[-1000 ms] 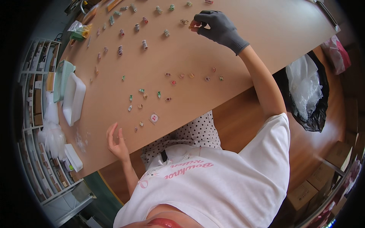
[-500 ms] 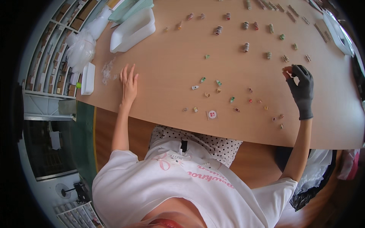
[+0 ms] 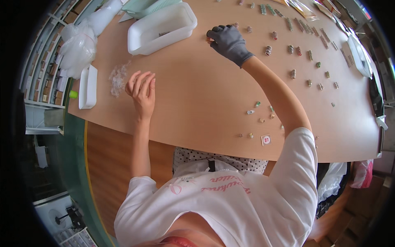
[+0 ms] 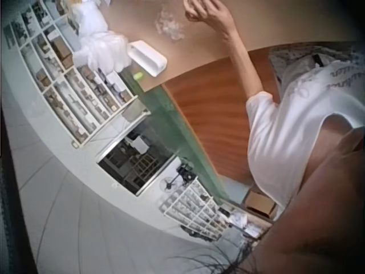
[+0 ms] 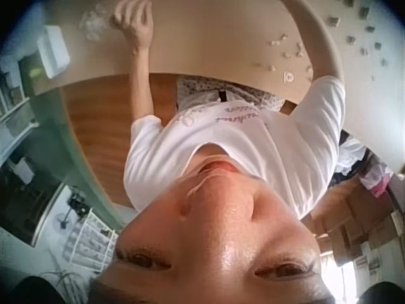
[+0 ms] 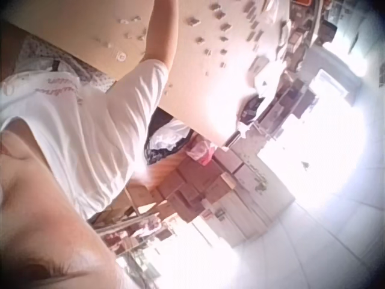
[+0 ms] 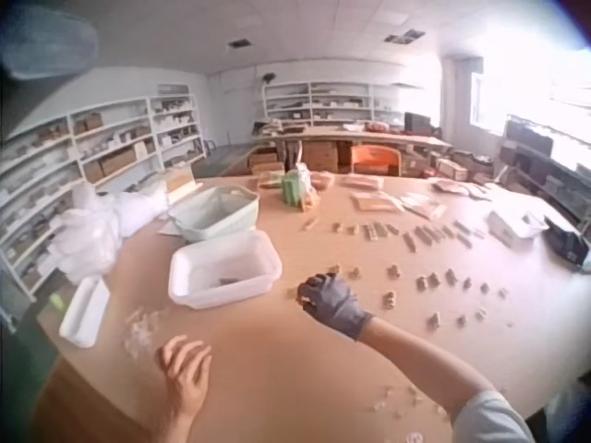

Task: The person sorts and arranges small plastic parts by hand, taking them from a white bin and placing them on a table.

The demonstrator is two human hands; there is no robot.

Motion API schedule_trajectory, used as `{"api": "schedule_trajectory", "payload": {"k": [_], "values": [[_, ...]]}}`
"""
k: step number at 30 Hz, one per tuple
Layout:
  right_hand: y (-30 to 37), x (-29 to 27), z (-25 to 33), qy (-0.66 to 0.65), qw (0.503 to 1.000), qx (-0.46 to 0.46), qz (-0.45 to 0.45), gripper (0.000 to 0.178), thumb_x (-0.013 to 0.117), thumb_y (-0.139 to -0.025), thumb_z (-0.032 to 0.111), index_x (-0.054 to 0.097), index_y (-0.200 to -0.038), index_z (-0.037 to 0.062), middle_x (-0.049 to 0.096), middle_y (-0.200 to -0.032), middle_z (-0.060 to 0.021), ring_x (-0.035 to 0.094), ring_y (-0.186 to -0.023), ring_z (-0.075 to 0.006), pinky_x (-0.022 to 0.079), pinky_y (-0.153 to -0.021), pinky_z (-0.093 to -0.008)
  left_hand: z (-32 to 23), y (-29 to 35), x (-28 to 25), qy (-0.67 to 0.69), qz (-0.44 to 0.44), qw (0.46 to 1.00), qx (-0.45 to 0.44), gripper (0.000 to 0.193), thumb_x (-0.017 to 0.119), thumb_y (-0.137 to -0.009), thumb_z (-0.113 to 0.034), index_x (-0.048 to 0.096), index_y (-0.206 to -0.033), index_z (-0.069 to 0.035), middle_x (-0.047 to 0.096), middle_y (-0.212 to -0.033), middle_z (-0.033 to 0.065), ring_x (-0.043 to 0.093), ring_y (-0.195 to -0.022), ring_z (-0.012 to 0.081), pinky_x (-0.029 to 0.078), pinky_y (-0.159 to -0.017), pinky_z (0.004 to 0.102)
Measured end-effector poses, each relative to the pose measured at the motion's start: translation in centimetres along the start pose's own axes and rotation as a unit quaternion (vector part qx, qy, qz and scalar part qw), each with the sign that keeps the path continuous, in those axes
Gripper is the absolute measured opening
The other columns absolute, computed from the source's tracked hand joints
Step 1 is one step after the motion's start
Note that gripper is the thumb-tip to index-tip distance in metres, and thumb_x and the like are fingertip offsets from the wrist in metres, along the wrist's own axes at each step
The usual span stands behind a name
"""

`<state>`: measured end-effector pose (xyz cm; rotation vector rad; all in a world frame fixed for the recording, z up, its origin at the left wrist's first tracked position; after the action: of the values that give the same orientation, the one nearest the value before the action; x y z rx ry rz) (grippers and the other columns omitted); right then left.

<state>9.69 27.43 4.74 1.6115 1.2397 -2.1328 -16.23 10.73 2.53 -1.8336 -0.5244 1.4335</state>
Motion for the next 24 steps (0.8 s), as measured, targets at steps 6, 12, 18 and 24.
{"api": "schedule_trajectory", "payload": {"k": [6, 12, 18, 24], "values": [[-1.3, 2.5, -0.3, 0.071, 0.997, 0.004, 0.006, 0.021, 0.07, -0.079, 0.025, 0.066, -0.096, 0.0147, 0.068, -0.09, -0.0007, 0.065, -0.087, -0.0219, 0.049, -0.077, -0.0387, 0.4, -0.1, -1.2, 0.054, -0.01, 0.998, -0.035, 0.012, 0.07, -0.088, -0.016, 0.072, -0.1, -0.014, 0.065, -0.11, -0.0039, 0.051, -0.119, 0.0225, 0.03, -0.101, 0.0427], [2.2, -5.6, 0.3, -0.006, 0.997, -0.013, -0.072, 0.018, 0.071, -0.079, 0.022, 0.067, -0.094, 0.0124, 0.068, -0.084, -0.0047, 0.065, -0.077, -0.0272, 0.05, -0.069, -0.0391, -0.4, -0.6, -1.3, 0.07, 0.001, 0.997, -0.026, 0.015, 0.071, -0.088, -0.013, 0.074, -0.102, -0.015, 0.067, -0.109, -0.0044, 0.055, -0.115, 0.0213, 0.032, -0.102, 0.04], [13.0, -9.4, -2.5, -0.089, 0.977, 0.101, 0.166, 0.018, 0.07, -0.085, 0.02, 0.067, -0.101, 0.012, 0.067, -0.086, -0.0056, 0.064, -0.076, -0.0249, 0.051, -0.068, -0.0388, -4.3, -0.8, -2.2, 0.105, 0.017, 0.994, 0.013, 0.016, 0.075, -0.084, -0.014, 0.074, -0.1, -0.016, 0.068, -0.107, -0.0054, 0.059, -0.11, 0.0182, 0.031, -0.102, 0.0407], [16.9, -8.2, -1.9, -0.039, 0.985, 0.123, 0.113, 0.025, 0.068, -0.083, 0.016, 0.067, -0.107, 0.0102, 0.069, -0.096, -0.007, 0.067, -0.081, -0.0257, 0.052, -0.07, -0.0393, -12.8, -1.6, -1.2, 0.249, 0.072, 0.964, 0.065, 0.015, 0.074, -0.083, -0.011, 0.072, -0.098, -0.013, 0.068, -0.101, -0.0034, 0.06, -0.107, 0.0167, 0.032, -0.102, 0.0416]]}}
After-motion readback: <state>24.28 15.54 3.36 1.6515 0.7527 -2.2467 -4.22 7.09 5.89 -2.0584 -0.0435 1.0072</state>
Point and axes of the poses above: each hand's wrist, its own y-axis away from the middle knuckle, its own x-axis out of the palm, z = x × y, the point moved 5 cm from there along -y, towards the middle knuckle
